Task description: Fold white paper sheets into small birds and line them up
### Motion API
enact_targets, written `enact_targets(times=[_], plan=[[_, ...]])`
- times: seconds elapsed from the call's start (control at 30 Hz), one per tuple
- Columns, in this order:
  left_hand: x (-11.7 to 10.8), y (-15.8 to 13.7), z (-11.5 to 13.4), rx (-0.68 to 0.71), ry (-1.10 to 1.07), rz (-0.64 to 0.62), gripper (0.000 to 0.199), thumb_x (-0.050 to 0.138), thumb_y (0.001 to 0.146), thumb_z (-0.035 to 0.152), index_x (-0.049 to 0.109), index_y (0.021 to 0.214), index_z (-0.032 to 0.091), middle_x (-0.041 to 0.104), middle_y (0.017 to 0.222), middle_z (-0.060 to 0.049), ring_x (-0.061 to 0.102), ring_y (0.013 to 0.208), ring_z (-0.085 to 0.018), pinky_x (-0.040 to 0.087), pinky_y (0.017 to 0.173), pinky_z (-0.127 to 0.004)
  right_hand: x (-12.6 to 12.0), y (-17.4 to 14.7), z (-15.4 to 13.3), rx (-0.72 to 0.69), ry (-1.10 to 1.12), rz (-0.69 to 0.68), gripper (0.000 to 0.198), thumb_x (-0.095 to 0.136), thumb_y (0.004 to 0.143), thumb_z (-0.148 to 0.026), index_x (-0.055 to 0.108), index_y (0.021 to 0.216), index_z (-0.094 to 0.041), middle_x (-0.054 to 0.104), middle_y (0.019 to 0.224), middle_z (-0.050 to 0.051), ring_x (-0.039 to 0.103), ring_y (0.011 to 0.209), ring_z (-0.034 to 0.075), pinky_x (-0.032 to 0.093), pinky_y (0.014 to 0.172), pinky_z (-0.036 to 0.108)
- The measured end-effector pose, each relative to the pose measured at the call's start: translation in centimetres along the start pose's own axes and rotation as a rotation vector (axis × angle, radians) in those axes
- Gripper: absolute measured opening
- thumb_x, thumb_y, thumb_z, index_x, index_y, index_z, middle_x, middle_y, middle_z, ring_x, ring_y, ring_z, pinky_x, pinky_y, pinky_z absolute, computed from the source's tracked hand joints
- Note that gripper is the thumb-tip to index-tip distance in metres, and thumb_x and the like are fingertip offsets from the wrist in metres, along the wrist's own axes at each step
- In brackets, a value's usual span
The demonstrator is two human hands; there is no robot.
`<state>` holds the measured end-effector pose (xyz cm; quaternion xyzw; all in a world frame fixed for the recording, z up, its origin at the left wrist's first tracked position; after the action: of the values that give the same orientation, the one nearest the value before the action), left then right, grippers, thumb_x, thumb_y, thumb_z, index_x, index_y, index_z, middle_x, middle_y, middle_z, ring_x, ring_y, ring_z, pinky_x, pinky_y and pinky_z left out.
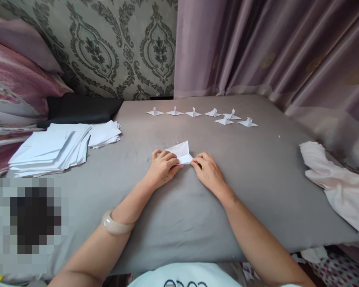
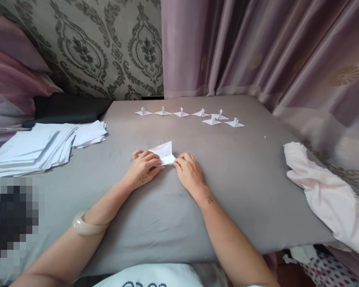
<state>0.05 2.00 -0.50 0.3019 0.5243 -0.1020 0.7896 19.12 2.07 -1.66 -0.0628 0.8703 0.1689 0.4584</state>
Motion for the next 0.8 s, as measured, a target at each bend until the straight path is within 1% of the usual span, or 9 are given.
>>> enact_targets(times=[0.1,0.27,0.37,0.47,0.57,0.63,0.8], plan=[[0.2,0.2,0.1,-0.058,-0.021,-0.004,0.024,0.051,0.093,0.037,0.067,0.087,0.021,0.070,0.094,-0.004,0.059,0.093,-0.019,0.027,0.093,-0.043,0.2,0.2,-0.1,0.041,0.008,0.028,0.016,0.053,0.091,-0.025,0.067,0.088,-0.020,0.061,0.095,0.005,0.057,0.090,0.018,0.045,0.080,0.029],[0.7,0.4,-0.1,-0.162,-0.072,0.024,0.022,0.056,0.090,0.038,0.067,0.086,0.020,0.069,0.095,-0.004,0.060,0.091,-0.019,0.027,0.092,-0.042,0.5,0.4,-0.3,0.079,-0.039,0.056,0.012,0.054,0.089,-0.025,0.064,0.085,-0.020,0.061,0.094,0.005,0.058,0.086,0.019,0.044,0.076,0.029],[1.0,0.5,-0.3,-0.207,-0.101,0.017,0.023,0.057,0.089,0.041,0.067,0.086,0.021,0.069,0.096,-0.004,0.059,0.091,-0.019,0.027,0.091,-0.041,0.6,0.3,-0.4,0.102,-0.063,0.069,0.008,0.057,0.087,-0.025,0.062,0.088,-0.019,0.060,0.096,0.006,0.058,0.086,0.019,0.044,0.074,0.030],[1.2,0.5,-0.5,-0.242,-0.119,0.003,0.025,0.058,0.088,0.043,0.066,0.082,0.020,0.069,0.095,-0.003,0.059,0.090,-0.019,0.027,0.090,-0.041,0.7,0.3,-0.6,0.064,-0.081,0.073,0.008,0.055,0.088,-0.022,0.062,0.090,-0.019,0.060,0.098,0.007,0.056,0.090,0.020,0.044,0.076,0.030],[1.3,0.6,-0.7,-0.264,-0.128,-0.006,0.029,0.059,0.088,0.045,0.063,0.076,0.019,0.069,0.095,-0.003,0.058,0.090,-0.019,0.026,0.090,-0.041,0.8,0.1,-0.9,-0.018,-0.085,0.027,0.020,0.046,0.091,-0.012,0.065,0.091,-0.020,0.063,0.094,0.006,0.054,0.091,0.020,0.043,0.081,0.030],[1.3,0.6,-0.7,-0.278,-0.139,-0.017,0.030,0.058,0.088,0.045,0.061,0.074,0.018,0.069,0.096,-0.003,0.058,0.090,-0.019,0.026,0.090,-0.041,0.7,-0.1,-1.1,-0.043,-0.082,-0.012,0.027,0.041,0.091,-0.009,0.066,0.095,-0.020,0.065,0.095,0.006,0.054,0.092,0.020,0.043,0.082,0.030],[1.0,0.6,-0.6,-0.338,-0.172,-0.027,0.031,0.055,0.089,0.043,0.061,0.072,0.019,0.069,0.094,-0.002,0.059,0.091,-0.019,0.026,0.090,-0.040,-0.5,-0.8,-2.0,-0.040,-0.101,-0.098,0.029,0.040,0.093,-0.013,0.067,0.103,-0.020,0.067,0.102,0.006,0.056,0.092,0.019,0.043,0.081,0.030]])
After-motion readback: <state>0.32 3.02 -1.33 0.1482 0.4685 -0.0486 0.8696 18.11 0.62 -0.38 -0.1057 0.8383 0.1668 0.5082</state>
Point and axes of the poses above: each hand's wrist, its own y-axis towards the middle knuckle, its own x-axis out of the palm, z = x × y, the point moved 2 cm from there along y, towards the middle knuckle
